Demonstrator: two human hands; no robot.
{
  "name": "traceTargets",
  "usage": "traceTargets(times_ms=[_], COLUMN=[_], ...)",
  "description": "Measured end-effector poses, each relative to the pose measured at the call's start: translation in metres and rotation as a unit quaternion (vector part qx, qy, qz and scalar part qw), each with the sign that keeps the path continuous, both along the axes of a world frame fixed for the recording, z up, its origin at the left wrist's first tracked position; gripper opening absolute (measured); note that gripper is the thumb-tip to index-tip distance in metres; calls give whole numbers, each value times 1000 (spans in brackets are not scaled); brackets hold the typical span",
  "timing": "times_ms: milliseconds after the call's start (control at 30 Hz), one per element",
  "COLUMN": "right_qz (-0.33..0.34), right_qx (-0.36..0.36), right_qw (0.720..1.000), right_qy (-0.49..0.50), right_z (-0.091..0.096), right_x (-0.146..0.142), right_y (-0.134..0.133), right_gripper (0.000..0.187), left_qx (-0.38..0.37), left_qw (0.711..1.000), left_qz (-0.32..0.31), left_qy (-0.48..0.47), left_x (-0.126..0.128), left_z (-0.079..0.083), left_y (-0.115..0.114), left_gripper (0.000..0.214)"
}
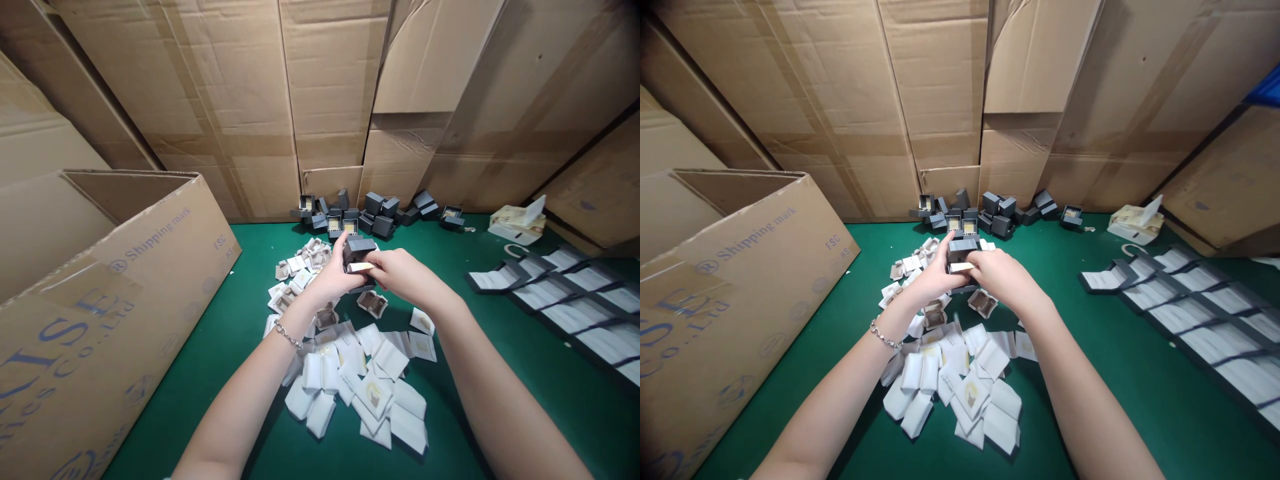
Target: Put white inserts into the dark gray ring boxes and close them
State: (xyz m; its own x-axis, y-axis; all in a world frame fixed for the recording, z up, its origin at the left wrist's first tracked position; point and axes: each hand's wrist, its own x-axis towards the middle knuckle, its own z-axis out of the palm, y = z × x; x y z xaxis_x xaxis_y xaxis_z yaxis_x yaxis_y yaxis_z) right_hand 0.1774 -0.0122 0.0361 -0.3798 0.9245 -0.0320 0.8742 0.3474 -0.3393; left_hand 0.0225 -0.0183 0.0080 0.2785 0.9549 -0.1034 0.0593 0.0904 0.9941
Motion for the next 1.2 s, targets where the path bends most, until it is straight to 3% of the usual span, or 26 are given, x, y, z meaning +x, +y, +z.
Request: traceTargets(times_ms=[633,933,1200], right_qz=[-24,-12,3], right_qx=[80,97,113], right_qw=[995,995,994], right_qy=[-62,-34,11], right_z=[-6,-9,-10], right_x=[-11,-12,-11], right_y=[-3,0,-1], right_gripper=[24,22,17], left_qx=[23,31,56], left_qw=[997,994,988], left_qz=[24,68,80], left_qy=[-66,-79,-116], left_x=[3,5,4], left_z=[-16,-16,-28], left_y=[10,12,17], left_gripper=[105,98,86])
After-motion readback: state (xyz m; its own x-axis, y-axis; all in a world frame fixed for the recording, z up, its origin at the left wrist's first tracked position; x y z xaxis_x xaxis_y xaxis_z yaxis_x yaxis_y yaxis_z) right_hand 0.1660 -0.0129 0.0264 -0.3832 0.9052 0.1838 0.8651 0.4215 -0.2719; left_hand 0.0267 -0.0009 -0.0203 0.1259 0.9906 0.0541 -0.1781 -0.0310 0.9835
